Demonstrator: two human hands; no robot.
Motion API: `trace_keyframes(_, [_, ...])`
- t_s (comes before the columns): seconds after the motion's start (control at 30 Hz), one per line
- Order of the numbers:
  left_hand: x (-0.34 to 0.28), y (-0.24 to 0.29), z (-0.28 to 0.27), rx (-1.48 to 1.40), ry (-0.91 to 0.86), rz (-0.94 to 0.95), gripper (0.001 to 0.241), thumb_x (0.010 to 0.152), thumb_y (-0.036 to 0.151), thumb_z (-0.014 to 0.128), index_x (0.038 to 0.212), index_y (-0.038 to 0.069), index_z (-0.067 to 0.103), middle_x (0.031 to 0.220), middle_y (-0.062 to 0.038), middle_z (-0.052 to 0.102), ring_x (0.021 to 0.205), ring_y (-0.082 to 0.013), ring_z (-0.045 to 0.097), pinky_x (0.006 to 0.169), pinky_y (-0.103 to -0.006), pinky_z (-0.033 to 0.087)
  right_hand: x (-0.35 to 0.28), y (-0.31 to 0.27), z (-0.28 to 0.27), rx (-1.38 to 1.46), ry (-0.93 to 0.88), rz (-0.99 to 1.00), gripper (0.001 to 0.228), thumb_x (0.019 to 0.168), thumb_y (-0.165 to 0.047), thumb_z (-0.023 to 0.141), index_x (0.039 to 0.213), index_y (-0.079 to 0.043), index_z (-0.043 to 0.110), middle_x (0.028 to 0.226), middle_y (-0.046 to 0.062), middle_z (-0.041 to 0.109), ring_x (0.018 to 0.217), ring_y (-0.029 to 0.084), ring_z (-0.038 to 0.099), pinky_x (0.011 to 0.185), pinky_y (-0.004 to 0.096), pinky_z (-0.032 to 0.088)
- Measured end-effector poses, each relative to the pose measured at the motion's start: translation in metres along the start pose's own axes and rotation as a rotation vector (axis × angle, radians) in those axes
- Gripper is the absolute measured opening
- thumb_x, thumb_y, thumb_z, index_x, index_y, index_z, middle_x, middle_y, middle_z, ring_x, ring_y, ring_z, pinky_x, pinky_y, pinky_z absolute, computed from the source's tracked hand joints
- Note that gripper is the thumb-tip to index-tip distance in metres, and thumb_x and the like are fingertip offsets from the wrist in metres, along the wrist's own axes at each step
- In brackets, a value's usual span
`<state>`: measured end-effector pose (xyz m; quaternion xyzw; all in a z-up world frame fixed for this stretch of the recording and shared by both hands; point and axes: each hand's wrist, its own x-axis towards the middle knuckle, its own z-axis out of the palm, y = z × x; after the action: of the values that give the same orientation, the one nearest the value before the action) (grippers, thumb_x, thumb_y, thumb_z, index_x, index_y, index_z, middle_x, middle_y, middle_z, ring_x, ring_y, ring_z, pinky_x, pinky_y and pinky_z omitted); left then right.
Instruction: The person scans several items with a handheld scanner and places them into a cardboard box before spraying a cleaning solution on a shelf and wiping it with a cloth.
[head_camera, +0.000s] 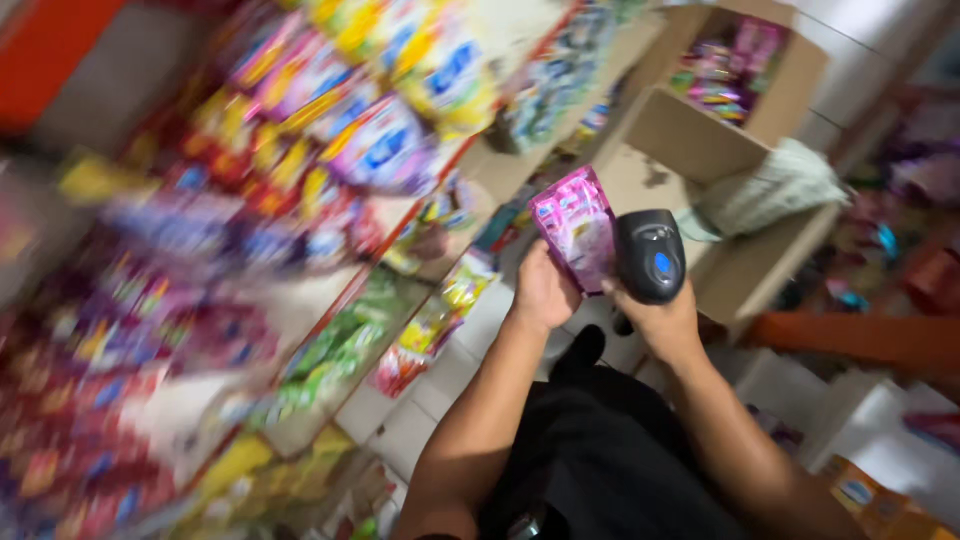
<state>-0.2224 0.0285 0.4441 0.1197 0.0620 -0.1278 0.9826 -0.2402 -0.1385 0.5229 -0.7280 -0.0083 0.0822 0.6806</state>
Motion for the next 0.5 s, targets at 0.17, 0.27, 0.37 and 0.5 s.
trace_keyframes(0.17, [-0.110,0.065,-0.020,0.289,-0.178,0.261,0.058,0.096,0.025,0.067,0.148,0.004,0.051,0.138,-0.007,0.064,0.127,-0.0220,0.061,0.112,-0.0406,0.048,-0.022,-0.004,0.089,0.089,-0.370,-0.032,0.044,0.079,-0.006,0.082,0.120,-0.003,0.066,0.107,0.001,0.070,0.094,0.012,0.065,0.084,0.029,0.055])
trace_keyframes(0.27, [-0.182,0.085,-0.042,0.345,0.105,0.355,0.054,0.098,0.020,0.072,0.146,0.004,0.052,0.122,-0.005,0.065,0.108,-0.0183,0.064,0.095,-0.0378,0.052,-0.054,0.004,0.145,0.145,-0.575,0.090,0.041,0.078,-0.008,0.081,0.116,-0.004,0.068,0.101,0.002,0.072,0.087,0.012,0.068,0.077,0.029,0.057])
trace_keyframes(0.37, [-0.247,0.096,-0.067,0.460,0.378,0.581,0.044,0.098,0.016,0.075,0.136,0.003,0.058,0.109,-0.003,0.065,0.094,-0.0148,0.063,0.084,-0.0362,0.053,-0.087,0.017,0.194,0.079,-0.623,0.171,0.036,0.078,-0.008,0.082,0.111,-0.002,0.068,0.092,0.005,0.071,0.078,0.014,0.066,0.069,0.030,0.056])
trace_keyframes(0.5, [-0.308,0.120,-0.083,0.617,0.690,0.850,0.033,0.098,0.021,0.072,0.125,0.003,0.064,0.107,0.001,0.068,0.094,-0.0088,0.061,0.087,-0.0289,0.051,-0.112,0.025,0.250,0.069,-0.699,0.141,0.030,0.083,-0.009,0.082,0.108,0.001,0.069,0.087,0.006,0.069,0.072,0.014,0.063,0.065,0.031,0.052])
